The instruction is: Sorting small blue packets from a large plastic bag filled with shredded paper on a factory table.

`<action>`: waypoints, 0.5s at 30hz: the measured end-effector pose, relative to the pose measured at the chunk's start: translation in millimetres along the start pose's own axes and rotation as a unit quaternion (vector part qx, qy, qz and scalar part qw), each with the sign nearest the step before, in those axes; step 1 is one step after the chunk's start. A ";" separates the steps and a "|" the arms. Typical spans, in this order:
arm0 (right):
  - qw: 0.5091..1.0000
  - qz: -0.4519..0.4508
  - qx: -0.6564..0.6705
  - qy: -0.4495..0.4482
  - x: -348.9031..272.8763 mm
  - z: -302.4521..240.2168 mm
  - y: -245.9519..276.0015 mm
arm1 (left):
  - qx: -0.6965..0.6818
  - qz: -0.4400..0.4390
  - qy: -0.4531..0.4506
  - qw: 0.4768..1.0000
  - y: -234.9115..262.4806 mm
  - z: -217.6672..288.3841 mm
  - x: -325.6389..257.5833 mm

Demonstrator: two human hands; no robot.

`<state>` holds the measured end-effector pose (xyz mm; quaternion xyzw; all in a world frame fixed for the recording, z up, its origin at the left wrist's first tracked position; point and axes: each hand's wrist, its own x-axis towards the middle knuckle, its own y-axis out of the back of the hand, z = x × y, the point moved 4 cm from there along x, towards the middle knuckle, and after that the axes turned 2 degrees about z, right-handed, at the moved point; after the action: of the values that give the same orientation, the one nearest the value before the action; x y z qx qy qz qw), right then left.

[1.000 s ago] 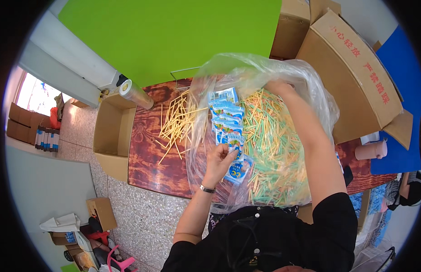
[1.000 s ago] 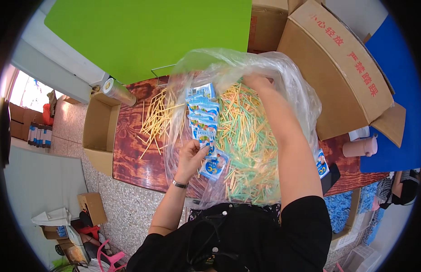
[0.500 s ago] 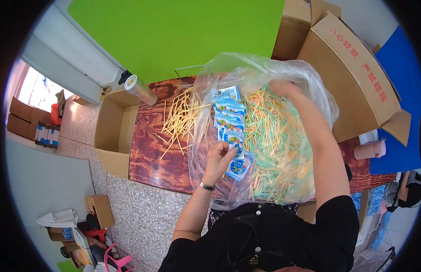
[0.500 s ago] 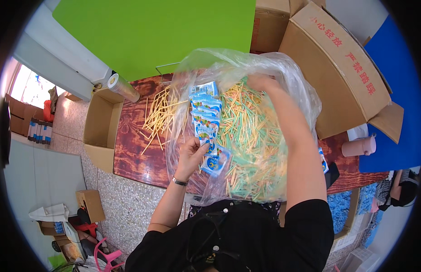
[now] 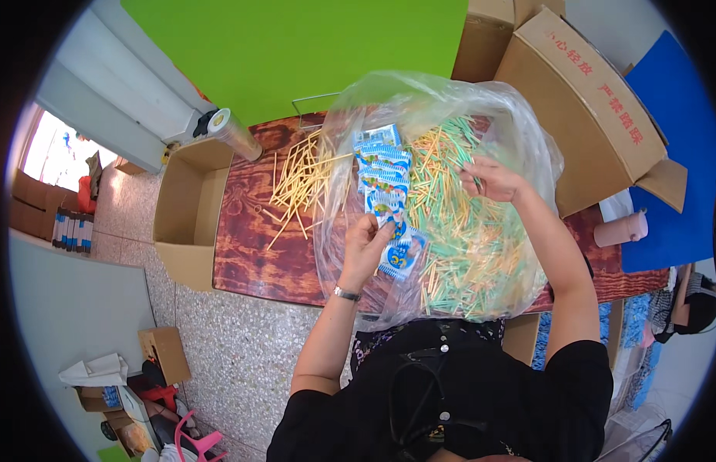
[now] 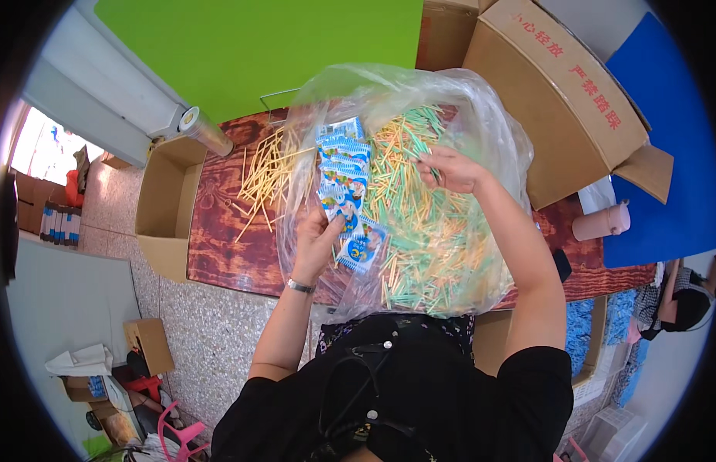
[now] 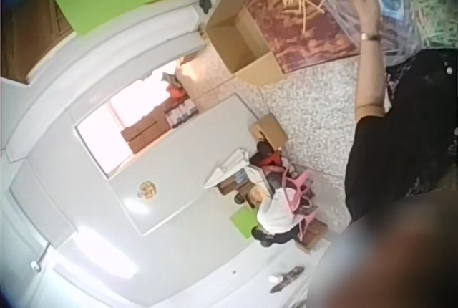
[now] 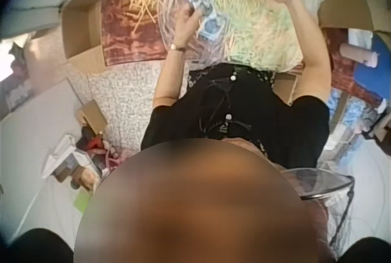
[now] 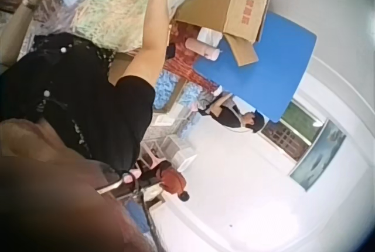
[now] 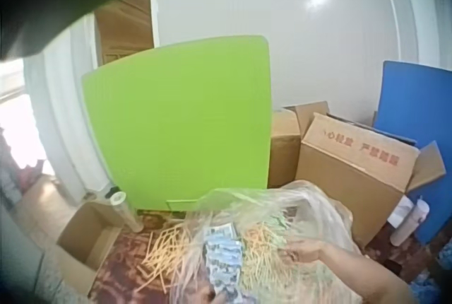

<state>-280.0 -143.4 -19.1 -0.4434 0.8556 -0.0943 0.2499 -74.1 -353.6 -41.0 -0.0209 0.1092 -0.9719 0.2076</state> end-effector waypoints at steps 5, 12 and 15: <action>0.983 -0.151 -0.037 -0.095 -24.3 13.9 -60.4 | -0.165 -0.047 0.059 0.983 -34.8 34.7 15.7; 0.972 -0.203 -0.008 -0.119 -13.2 46.7 -95.0 | -0.130 -0.154 0.065 0.977 -32.3 16.7 24.1; 0.977 -0.175 -0.036 -0.113 -8.2 44.9 -107.5 | -0.151 -0.099 0.050 0.982 -18.9 23.4 25.9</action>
<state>-176.6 -197.4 -13.7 -0.6027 0.7341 -0.0548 0.3080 -103.3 -352.2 -14.1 -0.0142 0.2627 -0.9597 0.0987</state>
